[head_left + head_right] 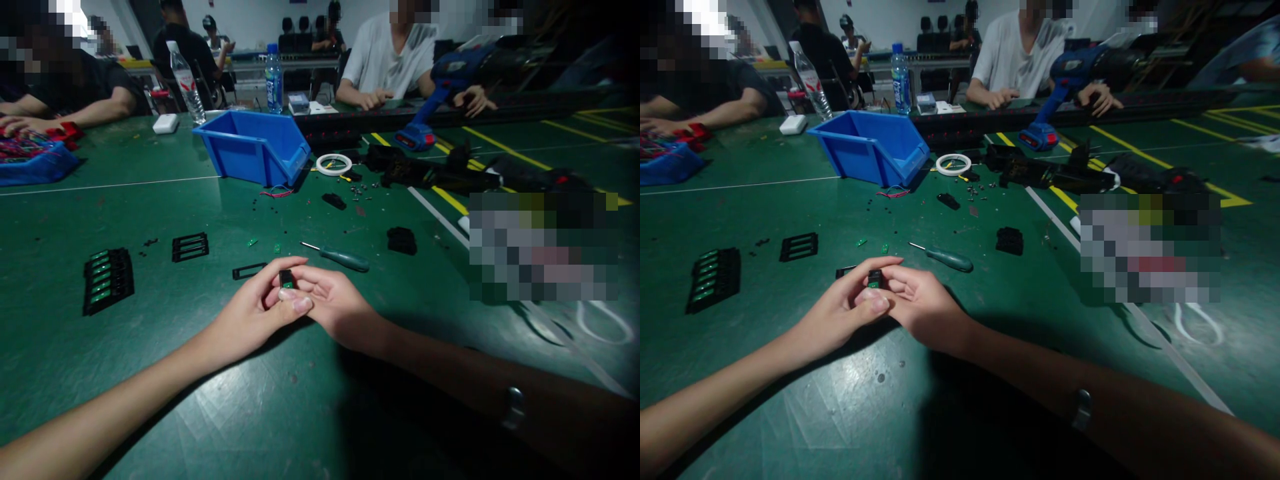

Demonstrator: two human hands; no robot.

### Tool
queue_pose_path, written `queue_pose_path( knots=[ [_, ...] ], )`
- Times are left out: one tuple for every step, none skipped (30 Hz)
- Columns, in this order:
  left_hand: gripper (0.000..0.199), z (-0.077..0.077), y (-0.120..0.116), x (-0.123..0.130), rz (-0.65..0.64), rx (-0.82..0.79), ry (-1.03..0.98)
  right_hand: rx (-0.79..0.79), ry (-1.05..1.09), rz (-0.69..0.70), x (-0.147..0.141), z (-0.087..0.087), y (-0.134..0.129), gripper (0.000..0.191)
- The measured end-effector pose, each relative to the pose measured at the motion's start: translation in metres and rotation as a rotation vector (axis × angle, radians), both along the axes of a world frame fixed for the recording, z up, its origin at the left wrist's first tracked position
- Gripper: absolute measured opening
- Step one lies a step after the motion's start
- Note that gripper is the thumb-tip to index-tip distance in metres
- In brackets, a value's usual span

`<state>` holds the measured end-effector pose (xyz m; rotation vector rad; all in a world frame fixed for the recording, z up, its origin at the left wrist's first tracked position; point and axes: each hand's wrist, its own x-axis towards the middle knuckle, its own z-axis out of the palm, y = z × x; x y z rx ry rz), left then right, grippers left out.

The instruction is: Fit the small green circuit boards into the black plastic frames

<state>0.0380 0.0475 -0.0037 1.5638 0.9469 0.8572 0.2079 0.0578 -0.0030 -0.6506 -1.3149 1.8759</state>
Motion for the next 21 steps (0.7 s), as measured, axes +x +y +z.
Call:
queue_pose_path(
  knots=[
    [0.058,-0.001,-0.001,0.0,0.012,0.019,0.009,0.009,-0.001,-0.001,0.001,0.0,0.001,0.017],
    [0.059,-0.001,-0.002,0.0,0.028,0.049,0.008,0.014,-0.001,0.0,0.002,0.0,0.001,0.017],
    [0.059,-0.002,-0.003,0.0,0.05,0.091,-0.001,0.015,0.003,0.003,0.003,-0.001,0.002,0.017],
    [0.059,-0.003,-0.004,0.0,0.076,0.14,-0.015,0.009,0.013,0.005,0.003,-0.001,0.003,0.017],
    [0.057,-0.003,-0.005,0.0,0.106,0.193,-0.026,-0.001,0.026,0.005,0.004,-0.002,0.004,0.018],
    [0.055,-0.004,-0.007,0.0,0.138,0.246,-0.029,-0.014,0.043,0.003,0.004,-0.003,0.005,0.018],
    [0.052,-0.005,-0.008,0.001,0.171,0.301,-0.023,-0.026,0.062,-0.004,0.005,-0.005,0.006,0.019],
    [0.049,-0.005,-0.009,0.001,0.2,0.354,-0.009,-0.036,0.079,-0.01,0.005,-0.006,0.006,0.02],
    [0.045,-0.005,-0.009,0.001,0.223,0.404,0.011,-0.042,0.096,-0.017,0.004,-0.008,0.007,0.02],
    [0.042,-0.006,-0.01,0.001,0.238,0.447,0.032,-0.046,0.108,-0.021,0.004,-0.009,0.007,0.021],
    [0.039,-0.006,-0.01,0.001,0.248,0.482,0.052,-0.049,0.119,-0.024,0.004,-0.011,0.008,0.022],
    [0.036,-0.006,-0.01,0.001,0.252,0.507,0.068,-0.051,0.13,-0.023,0.003,-0.012,0.008,0.023],
    [0.034,-0.006,-0.01,0.001,0.253,0.521,0.081,-0.055,0.139,-0.022,0.003,-0.014,0.008,0.025],
    [0.032,-0.005,-0.01,0.001,0.253,0.533,0.092,-0.061,0.148,-0.021,0.002,-0.015,0.009,0.027],
    [0.032,-0.005,-0.01,0.001,0.257,0.545,0.101,-0.067,0.157,-0.022,0.002,-0.016,0.009,0.03],
    [0.031,-0.004,-0.01,0.001,0.261,0.557,0.11,-0.071,0.164,-0.023,0.002,-0.017,0.01,0.032],
    [0.03,-0.003,-0.01,0.001,0.265,0.572,0.122,-0.074,0.168,-0.024,0.002,-0.018,0.01,0.033],
    [0.03,-0.002,-0.01,0.001,0.268,0.586,0.138,-0.072,0.169,-0.028,0.002,-0.018,0.01,0.034],
    [0.03,-0.001,-0.01,0.001,0.273,0.602,0.156,-0.066,0.166,-0.031,0.002,-0.019,0.011,0.034],
    [0.029,0.0,-0.01,0.001,0.276,0.618,0.177,-0.057,0.158,-0.034,0.002,-0.019,0.011,0.033],
    [0.029,0.001,-0.01,0.001,0.28,0.633,0.196,-0.048,0.149,-0.038,0.002,-0.019,0.011,0.032]
  ],
)
